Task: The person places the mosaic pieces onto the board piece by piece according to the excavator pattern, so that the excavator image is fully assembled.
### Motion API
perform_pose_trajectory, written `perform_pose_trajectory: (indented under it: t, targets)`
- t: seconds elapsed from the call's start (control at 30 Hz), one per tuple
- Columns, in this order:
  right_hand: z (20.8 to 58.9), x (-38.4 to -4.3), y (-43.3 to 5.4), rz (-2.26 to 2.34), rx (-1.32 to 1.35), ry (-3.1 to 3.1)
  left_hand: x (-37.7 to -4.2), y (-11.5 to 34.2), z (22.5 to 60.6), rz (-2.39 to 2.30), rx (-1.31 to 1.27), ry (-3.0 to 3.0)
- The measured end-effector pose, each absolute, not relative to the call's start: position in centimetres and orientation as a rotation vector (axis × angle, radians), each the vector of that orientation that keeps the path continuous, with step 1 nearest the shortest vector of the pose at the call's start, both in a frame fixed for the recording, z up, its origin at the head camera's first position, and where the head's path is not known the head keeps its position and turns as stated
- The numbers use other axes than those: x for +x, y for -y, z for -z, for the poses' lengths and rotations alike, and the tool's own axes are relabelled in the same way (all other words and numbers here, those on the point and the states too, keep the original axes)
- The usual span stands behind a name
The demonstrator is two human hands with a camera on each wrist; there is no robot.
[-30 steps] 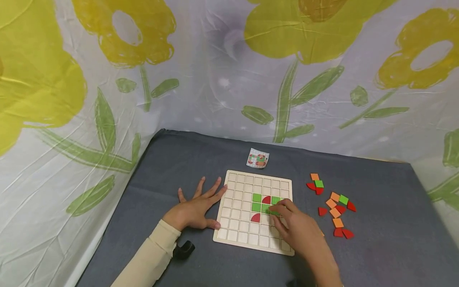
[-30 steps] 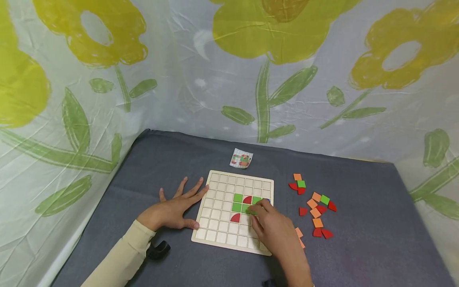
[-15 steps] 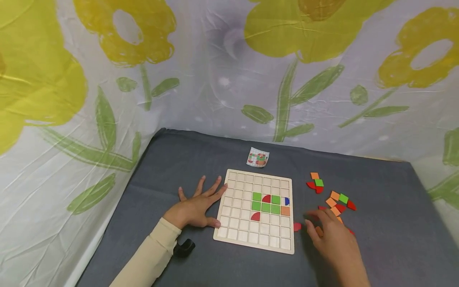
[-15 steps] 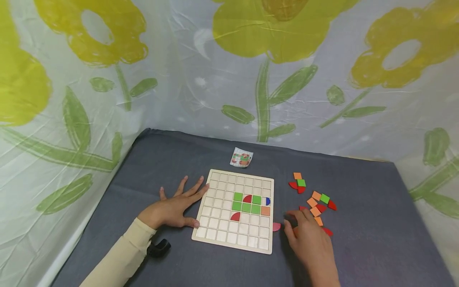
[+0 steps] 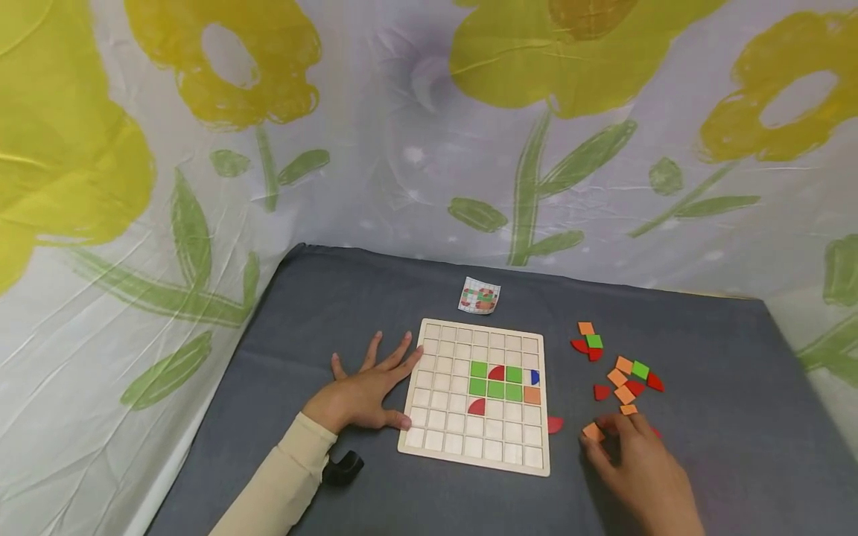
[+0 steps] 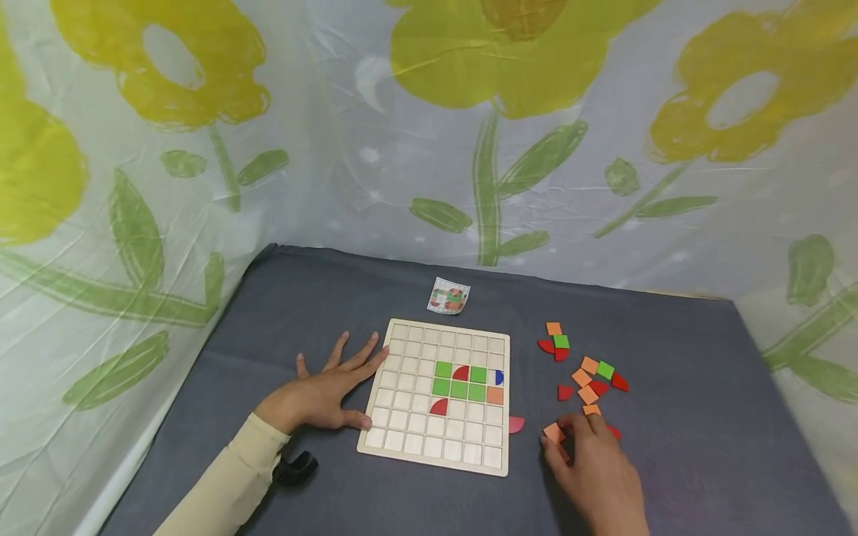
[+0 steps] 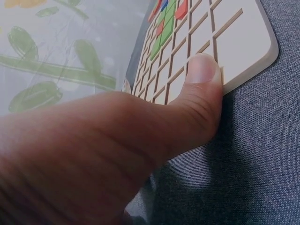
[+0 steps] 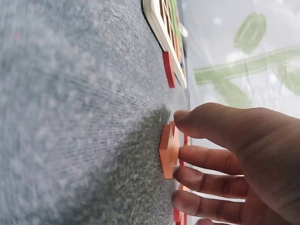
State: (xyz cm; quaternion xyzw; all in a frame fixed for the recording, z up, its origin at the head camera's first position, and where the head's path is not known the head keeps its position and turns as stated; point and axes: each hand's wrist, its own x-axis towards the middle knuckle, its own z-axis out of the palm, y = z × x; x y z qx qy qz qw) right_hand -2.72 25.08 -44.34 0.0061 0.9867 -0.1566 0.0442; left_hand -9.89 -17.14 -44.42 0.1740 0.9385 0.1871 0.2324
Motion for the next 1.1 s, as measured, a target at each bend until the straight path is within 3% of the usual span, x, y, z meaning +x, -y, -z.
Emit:
perform_pose_trajectory:
  t: [0.63, 1.1]
  targets:
    - [44.6, -3.0, -23.6, 0.570, -0.119, -3.084, -9.5, 17.3, 44.8, -0.543, 0.477, -2.575]
    - [44.4, -3.3, -23.8, 0.551, -0.054, -3.052, -9.7, 17.4, 44.6, -0.533, 0.477, -2.584]
